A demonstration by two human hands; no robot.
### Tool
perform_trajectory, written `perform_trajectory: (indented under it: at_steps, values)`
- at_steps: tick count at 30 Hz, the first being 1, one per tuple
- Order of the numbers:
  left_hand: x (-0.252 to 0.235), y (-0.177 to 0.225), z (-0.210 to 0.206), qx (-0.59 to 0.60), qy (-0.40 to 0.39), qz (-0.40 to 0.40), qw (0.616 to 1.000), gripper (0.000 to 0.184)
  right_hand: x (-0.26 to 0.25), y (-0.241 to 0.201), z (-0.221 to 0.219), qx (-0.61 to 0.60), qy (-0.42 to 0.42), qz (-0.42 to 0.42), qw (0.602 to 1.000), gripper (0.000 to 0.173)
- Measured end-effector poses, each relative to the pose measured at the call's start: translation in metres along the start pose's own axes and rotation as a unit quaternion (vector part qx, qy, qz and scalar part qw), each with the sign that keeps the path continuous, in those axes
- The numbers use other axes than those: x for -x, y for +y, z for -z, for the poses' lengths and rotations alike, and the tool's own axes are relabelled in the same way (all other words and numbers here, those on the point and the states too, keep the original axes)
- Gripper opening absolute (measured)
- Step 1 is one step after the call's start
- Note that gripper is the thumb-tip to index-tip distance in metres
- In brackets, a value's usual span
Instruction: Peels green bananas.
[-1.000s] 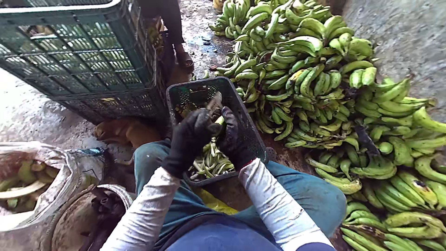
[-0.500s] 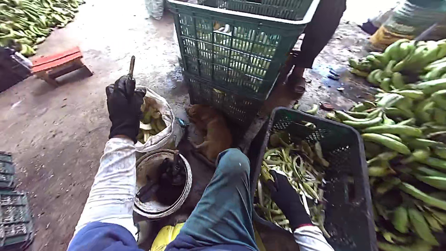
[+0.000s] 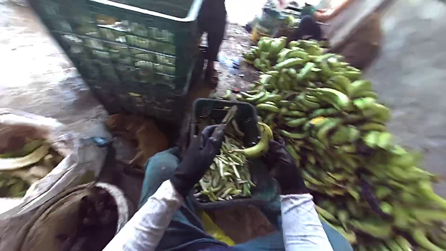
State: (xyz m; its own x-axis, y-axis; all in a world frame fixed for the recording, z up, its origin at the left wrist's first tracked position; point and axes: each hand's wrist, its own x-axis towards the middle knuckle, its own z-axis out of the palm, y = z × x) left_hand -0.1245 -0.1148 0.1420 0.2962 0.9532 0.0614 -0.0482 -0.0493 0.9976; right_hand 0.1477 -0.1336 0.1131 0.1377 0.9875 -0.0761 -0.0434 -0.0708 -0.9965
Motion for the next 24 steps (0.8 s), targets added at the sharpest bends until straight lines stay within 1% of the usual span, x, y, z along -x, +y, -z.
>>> perform_trajectory:
  at_steps: [1,3,4,6,9,12,14,16,18,21,22,24]
  values:
    - [0.002,-0.007,-0.008,0.001,-0.016,-0.012,1.0,0.046,0.001,-0.001,0.005,-0.034,0.03,-0.004,0.999,0.051]
    - [0.008,-0.023,-0.029,-0.003,-0.061,-0.021,0.998,0.045,0.002,0.008,0.008,-0.038,0.106,-0.01,0.994,0.043]
    - [0.012,-0.029,-0.04,-0.005,-0.084,-0.014,0.996,0.047,0.0,0.014,0.007,-0.046,0.136,-0.013,0.989,0.041]
    - [0.017,-0.034,-0.055,-0.027,-0.12,0.006,0.992,0.049,-0.004,0.022,0.006,-0.084,0.167,-0.008,0.982,0.044]
    - [0.019,-0.04,-0.065,-0.052,-0.157,0.056,0.985,0.055,0.002,0.023,-0.003,-0.143,0.172,0.011,0.975,0.041]
    - [0.015,-0.042,-0.068,-0.076,-0.169,0.071,0.98,0.064,0.011,0.016,-0.01,-0.166,0.158,0.02,0.973,0.043]
    - [0.014,-0.04,-0.07,-0.074,-0.165,0.076,0.981,0.066,0.016,0.013,-0.013,-0.163,0.15,0.028,0.975,0.044]
    - [0.014,-0.039,-0.071,-0.045,-0.161,0.09,0.982,0.068,0.019,0.014,-0.014,-0.154,0.15,0.035,0.976,0.045]
    - [0.016,-0.038,-0.073,0.015,-0.16,0.1,0.982,0.067,0.022,0.016,-0.014,-0.132,0.154,0.043,0.978,0.046]
    - [0.019,-0.033,-0.079,0.114,-0.124,0.123,0.978,0.054,0.027,0.015,-0.021,-0.084,0.182,0.08,0.976,0.044]
    - [0.018,-0.033,-0.081,0.136,-0.115,0.146,0.973,0.049,0.03,0.012,-0.026,-0.062,0.197,0.096,0.974,0.043]
    - [0.016,-0.037,-0.081,0.169,-0.113,0.196,0.959,0.045,0.039,0.006,-0.035,-0.014,0.222,0.126,0.967,0.045]
